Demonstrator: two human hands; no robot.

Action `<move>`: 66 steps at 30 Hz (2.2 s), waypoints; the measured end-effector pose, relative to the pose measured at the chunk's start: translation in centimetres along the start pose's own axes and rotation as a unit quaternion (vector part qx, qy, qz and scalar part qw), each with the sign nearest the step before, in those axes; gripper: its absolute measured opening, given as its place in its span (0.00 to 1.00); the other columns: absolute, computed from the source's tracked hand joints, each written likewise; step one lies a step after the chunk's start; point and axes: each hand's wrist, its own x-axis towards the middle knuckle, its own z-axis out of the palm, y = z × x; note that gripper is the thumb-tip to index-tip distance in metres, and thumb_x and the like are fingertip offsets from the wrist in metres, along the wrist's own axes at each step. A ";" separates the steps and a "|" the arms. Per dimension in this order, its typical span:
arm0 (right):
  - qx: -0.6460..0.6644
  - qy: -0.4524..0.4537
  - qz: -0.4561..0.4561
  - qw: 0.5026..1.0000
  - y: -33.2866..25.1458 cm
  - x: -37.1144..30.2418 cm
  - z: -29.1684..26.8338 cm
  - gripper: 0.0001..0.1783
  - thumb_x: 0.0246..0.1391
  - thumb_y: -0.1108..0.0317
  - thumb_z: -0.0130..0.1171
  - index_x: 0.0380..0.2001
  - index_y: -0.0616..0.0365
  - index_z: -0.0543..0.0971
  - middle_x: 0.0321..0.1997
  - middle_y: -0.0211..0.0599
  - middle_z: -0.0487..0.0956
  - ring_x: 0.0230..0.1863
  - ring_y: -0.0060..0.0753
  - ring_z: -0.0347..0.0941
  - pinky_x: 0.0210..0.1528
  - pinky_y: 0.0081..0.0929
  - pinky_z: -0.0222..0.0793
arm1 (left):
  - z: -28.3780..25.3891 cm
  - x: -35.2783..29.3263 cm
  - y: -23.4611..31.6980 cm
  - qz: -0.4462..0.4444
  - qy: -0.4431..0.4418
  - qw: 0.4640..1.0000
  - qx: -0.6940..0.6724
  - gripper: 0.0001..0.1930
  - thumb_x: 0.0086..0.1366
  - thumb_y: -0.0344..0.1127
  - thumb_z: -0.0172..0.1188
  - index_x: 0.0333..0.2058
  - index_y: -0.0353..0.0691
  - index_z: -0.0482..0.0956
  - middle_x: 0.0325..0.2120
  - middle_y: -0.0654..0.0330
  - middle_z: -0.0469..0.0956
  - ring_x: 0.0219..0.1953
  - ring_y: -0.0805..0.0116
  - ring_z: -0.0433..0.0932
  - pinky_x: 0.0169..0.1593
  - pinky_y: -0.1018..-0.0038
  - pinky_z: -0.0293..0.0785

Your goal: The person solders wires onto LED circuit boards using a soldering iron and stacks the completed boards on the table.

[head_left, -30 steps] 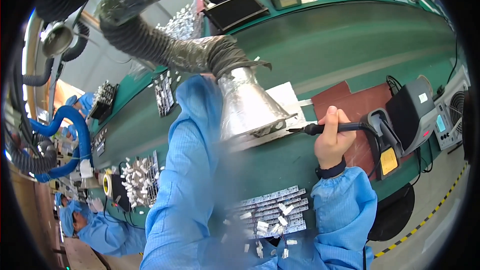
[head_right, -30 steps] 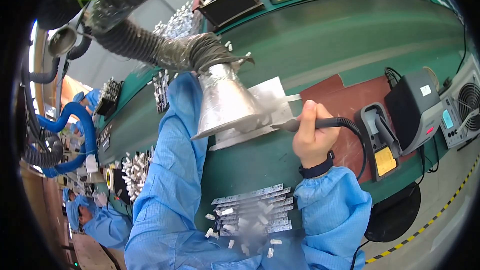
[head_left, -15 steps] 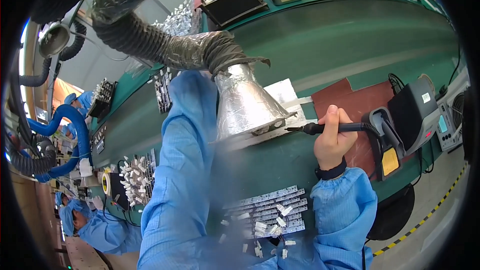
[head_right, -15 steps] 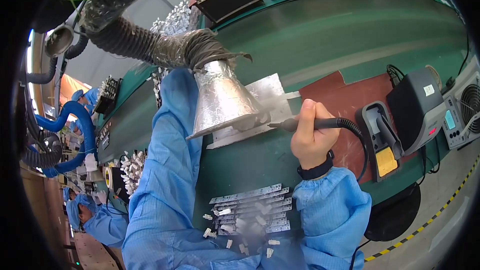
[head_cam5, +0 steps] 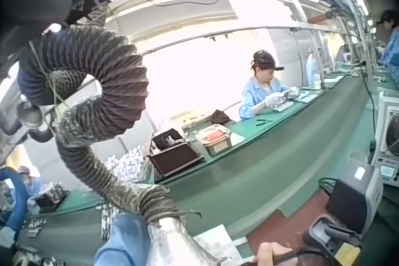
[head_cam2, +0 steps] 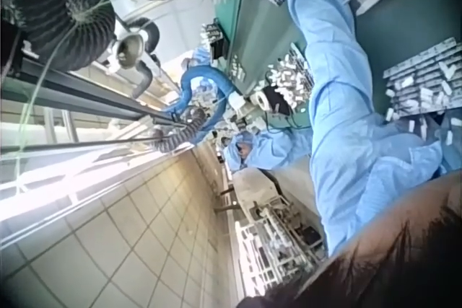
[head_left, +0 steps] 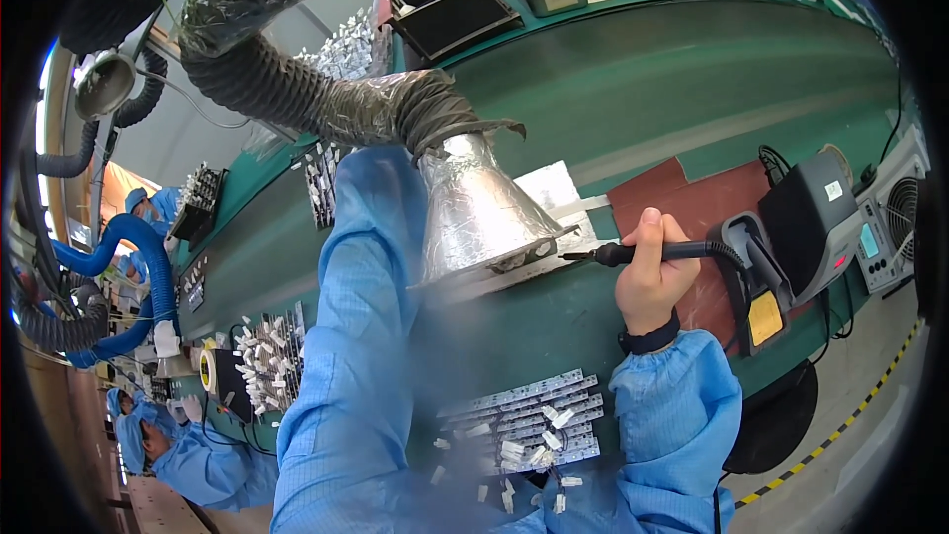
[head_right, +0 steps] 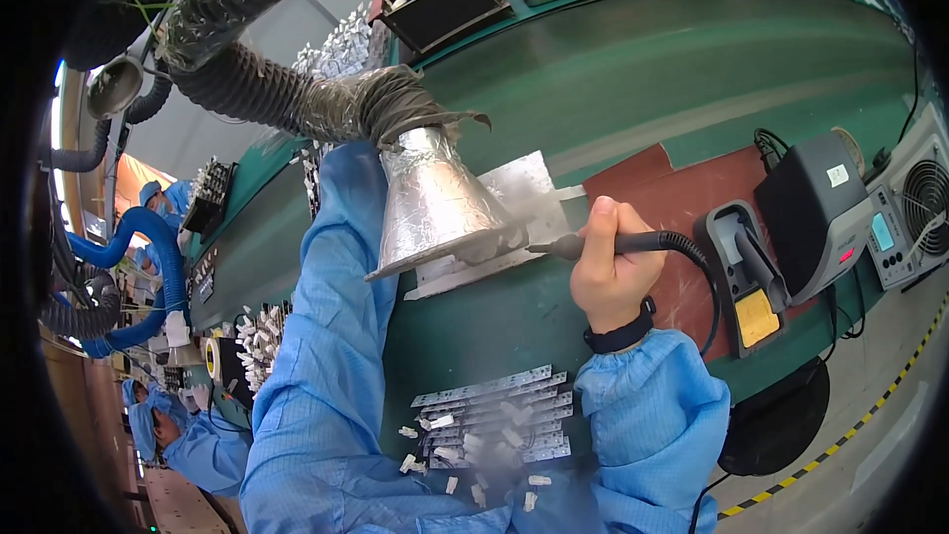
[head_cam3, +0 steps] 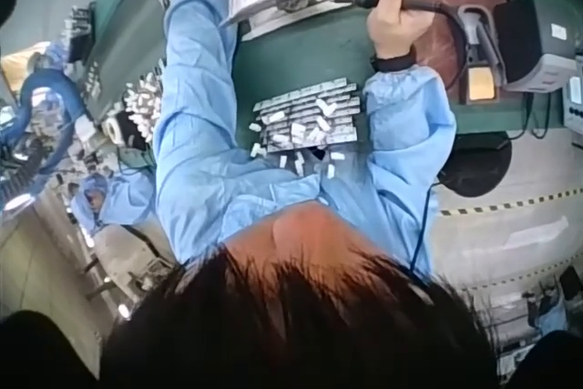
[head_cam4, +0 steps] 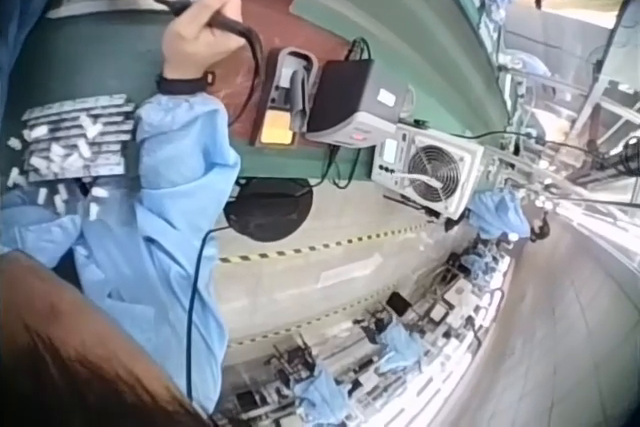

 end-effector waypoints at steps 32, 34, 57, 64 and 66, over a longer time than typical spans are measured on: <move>0.032 0.034 -0.008 0.999 1.4 0.5 -0.2 0.23 0.63 0.62 0.52 0.14 0.61 0.71 0.14 0.23 0.66 0.20 0.14 0.59 0.24 0.19 0.54 | 12.7 -31.9 21.6 -0.306 0.101 0.936 0.144 0.34 0.55 0.41 0.67 0.58 0.35 0.66 0.48 0.55 0.76 0.47 0.65 0.77 0.48 0.71 0.74; 0.034 0.031 -0.006 0.999 1.0 0.3 -0.2 0.23 0.62 0.62 0.53 0.14 0.61 0.70 0.14 0.22 0.66 0.19 0.14 0.58 0.23 0.19 0.53 | 15.6 -32.5 23.0 -0.275 0.074 0.942 0.179 0.36 0.53 0.39 0.70 0.58 0.34 0.65 0.47 0.58 0.76 0.48 0.68 0.75 0.51 0.73 0.72; 0.066 0.046 0.010 0.997 1.1 0.6 -0.6 0.21 0.61 0.64 0.53 0.14 0.62 0.72 0.18 0.23 0.69 0.24 0.15 0.61 0.28 0.19 0.56 | 22.6 -26.2 17.4 -0.259 -0.115 0.879 0.384 0.27 0.59 0.34 0.66 0.56 0.36 0.71 0.45 0.58 0.74 0.48 0.67 0.72 0.53 0.71 0.68; 0.088 0.031 -0.005 0.996 -0.1 0.4 -0.7 0.19 0.60 0.67 0.53 0.15 0.63 0.71 0.20 0.30 0.72 0.26 0.21 0.65 0.32 0.20 0.60 | 22.7 -26.8 15.2 -0.251 -0.068 0.898 0.355 0.16 0.55 0.33 0.69 0.42 0.35 0.81 0.27 0.65 0.69 0.29 0.76 0.64 0.34 0.79 0.61; 0.124 0.048 -0.027 0.991 -1.1 -0.2 -0.4 0.19 0.60 0.69 0.52 0.15 0.63 0.69 0.19 0.32 0.71 0.26 0.23 0.65 0.32 0.21 0.61 | 21.9 -27.7 14.1 -0.204 -0.029 0.935 0.289 0.15 0.54 0.31 0.69 0.42 0.36 0.82 0.28 0.64 0.72 0.31 0.77 0.67 0.35 0.80 0.63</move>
